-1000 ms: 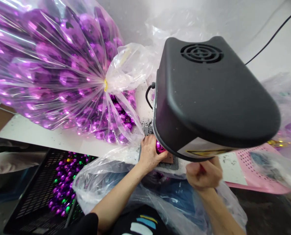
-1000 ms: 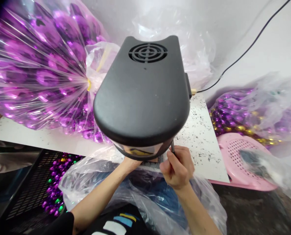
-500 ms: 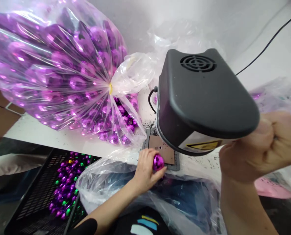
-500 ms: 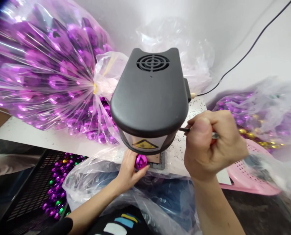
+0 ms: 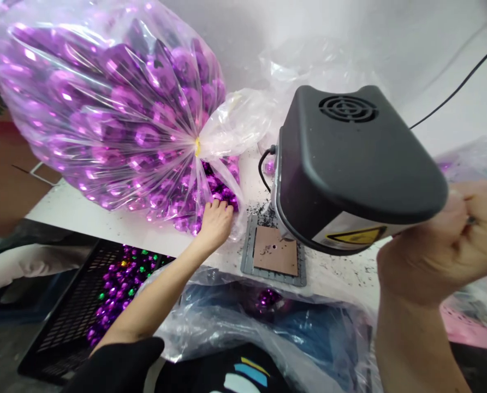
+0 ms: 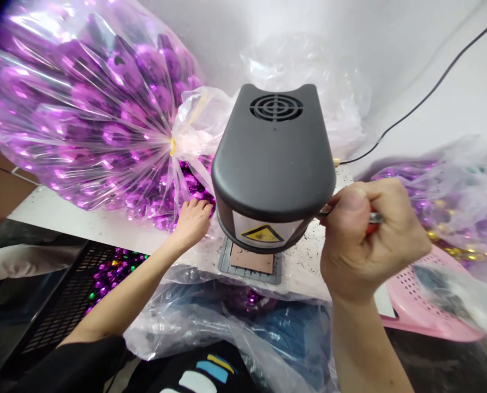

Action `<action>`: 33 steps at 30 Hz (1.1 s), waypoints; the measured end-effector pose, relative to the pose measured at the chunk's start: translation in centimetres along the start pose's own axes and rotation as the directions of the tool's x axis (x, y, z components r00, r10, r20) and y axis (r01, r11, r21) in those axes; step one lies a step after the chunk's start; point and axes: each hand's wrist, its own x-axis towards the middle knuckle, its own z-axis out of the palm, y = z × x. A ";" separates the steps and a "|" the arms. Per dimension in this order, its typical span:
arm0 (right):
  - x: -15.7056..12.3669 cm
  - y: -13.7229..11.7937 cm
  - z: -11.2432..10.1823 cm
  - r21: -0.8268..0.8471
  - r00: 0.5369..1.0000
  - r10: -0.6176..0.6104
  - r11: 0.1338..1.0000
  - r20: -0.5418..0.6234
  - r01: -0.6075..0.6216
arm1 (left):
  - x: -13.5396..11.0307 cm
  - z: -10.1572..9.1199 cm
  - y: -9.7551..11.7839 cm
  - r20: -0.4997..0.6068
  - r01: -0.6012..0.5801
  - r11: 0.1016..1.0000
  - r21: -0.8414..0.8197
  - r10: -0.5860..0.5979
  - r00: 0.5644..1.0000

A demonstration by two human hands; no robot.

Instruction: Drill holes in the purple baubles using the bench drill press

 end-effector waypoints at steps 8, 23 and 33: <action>0.2 0.3 -0.3 -0.050 1.000 -0.016 0.999 0.026 0.017 | 0.3 -1.5 -1.3 0.050 0.045 0.970 -0.241 -0.034 0.998; 0.9 0.5 0.1 0.011 0.997 0.019 1.000 0.070 -0.020 | -8.4 -1.4 4.9 0.114 0.135 0.086 -0.987 -0.222 0.968; 1.2 0.4 0.4 0.025 0.997 0.039 0.999 0.073 -0.041 | -6.5 4.3 7.1 0.269 0.286 0.265 -0.921 -0.100 0.958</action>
